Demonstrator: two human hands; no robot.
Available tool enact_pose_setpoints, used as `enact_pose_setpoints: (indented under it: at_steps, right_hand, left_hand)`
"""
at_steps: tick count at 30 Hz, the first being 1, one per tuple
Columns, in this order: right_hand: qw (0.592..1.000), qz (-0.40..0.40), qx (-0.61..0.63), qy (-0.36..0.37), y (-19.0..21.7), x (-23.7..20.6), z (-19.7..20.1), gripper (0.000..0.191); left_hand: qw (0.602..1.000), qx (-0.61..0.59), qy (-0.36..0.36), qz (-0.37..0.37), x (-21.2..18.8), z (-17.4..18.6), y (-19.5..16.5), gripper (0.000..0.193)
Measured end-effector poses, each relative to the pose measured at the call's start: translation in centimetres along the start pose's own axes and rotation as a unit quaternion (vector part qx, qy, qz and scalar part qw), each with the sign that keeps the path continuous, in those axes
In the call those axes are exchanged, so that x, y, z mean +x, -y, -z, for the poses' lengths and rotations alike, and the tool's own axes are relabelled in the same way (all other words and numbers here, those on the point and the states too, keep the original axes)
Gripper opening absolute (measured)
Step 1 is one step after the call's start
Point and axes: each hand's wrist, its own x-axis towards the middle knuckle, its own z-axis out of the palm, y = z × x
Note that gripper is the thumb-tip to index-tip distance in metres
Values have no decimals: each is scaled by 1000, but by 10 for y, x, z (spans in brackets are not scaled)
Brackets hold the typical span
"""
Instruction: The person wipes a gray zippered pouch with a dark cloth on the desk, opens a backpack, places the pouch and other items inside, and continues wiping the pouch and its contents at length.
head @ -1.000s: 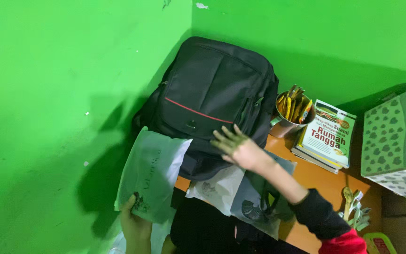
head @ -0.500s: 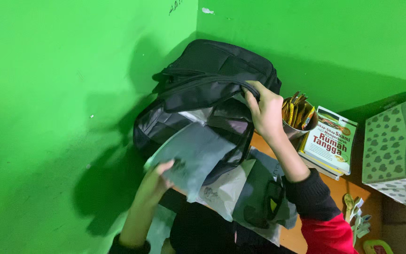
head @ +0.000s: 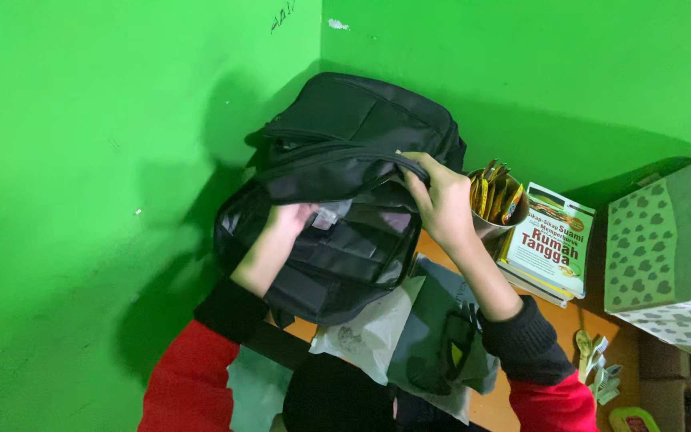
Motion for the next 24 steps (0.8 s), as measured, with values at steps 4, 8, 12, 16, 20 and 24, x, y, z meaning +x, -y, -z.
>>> enact_pose_setpoints:
  at_steps: [4, 8, 12, 16, 20, 24]
  right_hand:
    - [1000, 21, -3, 7, 3, -6, 3, 25]
    - [999, -23, 4, 27, 5, -13, 6, 28]
    - [999, 8, 24, 28, 7, -17, 6, 27]
    - [999, 31, 27, 26, 7, -16, 7, 28]
    - [999, -11, 17, 30, 7, -10, 4, 27]
    - [998, -50, 14, 40, 6, -9, -1, 26]
  left_hand:
    - [990, 46, 4, -130, 25, -15, -8, 68]
    - [780, 578, -35, -238, 21, -25, -27, 81]
    - [752, 611, -53, -241, 4, -33, -36, 81]
    - [718, 670, -71, -174, 4, -26, -27, 73]
    - [685, 693, -51, -218, 15, -1, -15, 70]
    - [636, 719, -38, -278, 16, 0, -11, 58]
